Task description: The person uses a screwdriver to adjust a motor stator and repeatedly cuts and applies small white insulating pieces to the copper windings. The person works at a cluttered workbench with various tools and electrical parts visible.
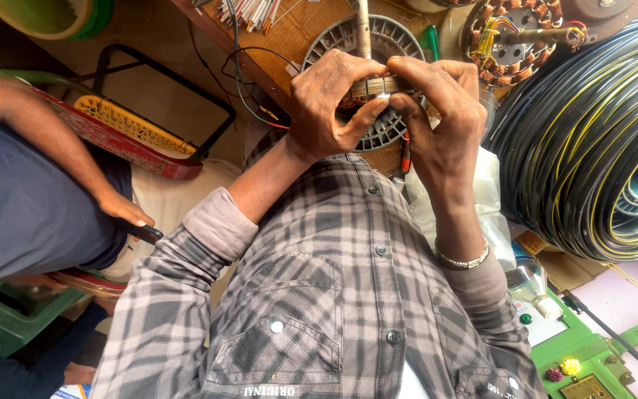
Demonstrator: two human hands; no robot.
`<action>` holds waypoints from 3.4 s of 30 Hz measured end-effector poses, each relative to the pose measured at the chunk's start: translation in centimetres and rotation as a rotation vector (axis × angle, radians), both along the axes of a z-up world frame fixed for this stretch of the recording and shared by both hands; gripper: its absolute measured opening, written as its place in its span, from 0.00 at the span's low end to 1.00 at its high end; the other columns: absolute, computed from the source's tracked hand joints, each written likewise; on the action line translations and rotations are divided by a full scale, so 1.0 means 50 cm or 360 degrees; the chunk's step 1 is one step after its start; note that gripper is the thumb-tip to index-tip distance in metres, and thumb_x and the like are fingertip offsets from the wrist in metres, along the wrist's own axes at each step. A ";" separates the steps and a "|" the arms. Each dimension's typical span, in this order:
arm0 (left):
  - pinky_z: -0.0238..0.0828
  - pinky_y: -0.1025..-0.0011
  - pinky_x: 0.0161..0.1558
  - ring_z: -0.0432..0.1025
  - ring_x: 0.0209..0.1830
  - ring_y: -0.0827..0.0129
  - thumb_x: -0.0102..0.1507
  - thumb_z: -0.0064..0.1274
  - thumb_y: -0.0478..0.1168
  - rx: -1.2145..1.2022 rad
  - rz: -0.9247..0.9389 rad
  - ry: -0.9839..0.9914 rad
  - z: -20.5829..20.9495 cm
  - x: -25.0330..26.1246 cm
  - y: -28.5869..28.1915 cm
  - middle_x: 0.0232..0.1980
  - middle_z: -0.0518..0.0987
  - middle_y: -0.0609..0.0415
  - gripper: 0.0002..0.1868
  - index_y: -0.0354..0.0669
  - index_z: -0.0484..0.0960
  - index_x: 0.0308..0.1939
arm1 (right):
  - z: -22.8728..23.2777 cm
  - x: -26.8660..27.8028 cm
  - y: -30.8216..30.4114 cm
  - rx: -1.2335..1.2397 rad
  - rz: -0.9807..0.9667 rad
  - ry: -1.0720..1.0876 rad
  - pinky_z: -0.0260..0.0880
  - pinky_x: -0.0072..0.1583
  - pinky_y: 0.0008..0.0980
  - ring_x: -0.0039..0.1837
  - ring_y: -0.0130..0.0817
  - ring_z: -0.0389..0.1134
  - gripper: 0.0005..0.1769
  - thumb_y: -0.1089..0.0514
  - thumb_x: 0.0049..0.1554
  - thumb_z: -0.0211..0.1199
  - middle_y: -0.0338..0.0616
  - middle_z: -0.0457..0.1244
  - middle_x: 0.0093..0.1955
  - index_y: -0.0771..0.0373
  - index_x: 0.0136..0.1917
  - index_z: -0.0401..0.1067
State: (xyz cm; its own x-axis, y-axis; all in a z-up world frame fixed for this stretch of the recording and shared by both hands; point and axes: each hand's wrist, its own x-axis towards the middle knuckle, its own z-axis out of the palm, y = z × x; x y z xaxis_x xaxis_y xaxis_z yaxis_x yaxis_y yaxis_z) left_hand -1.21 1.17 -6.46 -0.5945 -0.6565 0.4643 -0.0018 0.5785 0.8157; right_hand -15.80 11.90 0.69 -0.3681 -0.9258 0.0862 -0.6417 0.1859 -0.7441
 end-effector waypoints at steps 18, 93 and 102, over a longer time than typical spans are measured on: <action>0.78 0.63 0.46 0.78 0.45 0.58 0.71 0.59 0.46 -0.0076 0.0024 -0.0012 0.001 -0.002 0.000 0.47 0.81 0.48 0.16 0.37 0.79 0.51 | 0.028 0.004 -0.010 0.0201 -0.0006 -0.0123 0.65 0.65 0.37 0.65 0.40 0.63 0.14 0.57 0.65 0.67 0.41 0.69 0.61 0.57 0.64 0.75; 0.64 0.63 0.67 0.66 0.61 0.59 0.62 0.66 0.39 0.0291 -0.0205 -0.0471 0.094 0.017 -0.006 0.60 0.78 0.57 0.24 0.48 0.78 0.61 | -0.078 -0.052 0.153 -0.0236 -0.0417 -0.0083 0.74 0.62 0.38 0.64 0.46 0.72 0.16 0.74 0.63 0.69 0.55 0.70 0.59 0.64 0.60 0.68; 0.66 0.63 0.62 0.68 0.57 0.60 0.60 0.69 0.43 0.0200 -0.0007 -0.0505 0.101 -0.001 0.021 0.57 0.78 0.57 0.25 0.48 0.78 0.60 | -0.022 -0.016 0.072 -0.0777 -0.0519 -0.1733 0.82 0.55 0.41 0.56 0.49 0.76 0.25 0.62 0.68 0.69 0.53 0.68 0.53 0.62 0.69 0.56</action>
State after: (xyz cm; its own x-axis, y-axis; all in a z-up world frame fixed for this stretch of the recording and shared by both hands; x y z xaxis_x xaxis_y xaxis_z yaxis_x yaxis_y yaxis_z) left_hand -1.25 2.21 -1.41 -0.6994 -0.6938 0.1716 -0.2645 0.4743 0.8397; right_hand -16.60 15.49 -0.40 -0.6717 -0.7342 -0.0989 0.3791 -0.2260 -0.8973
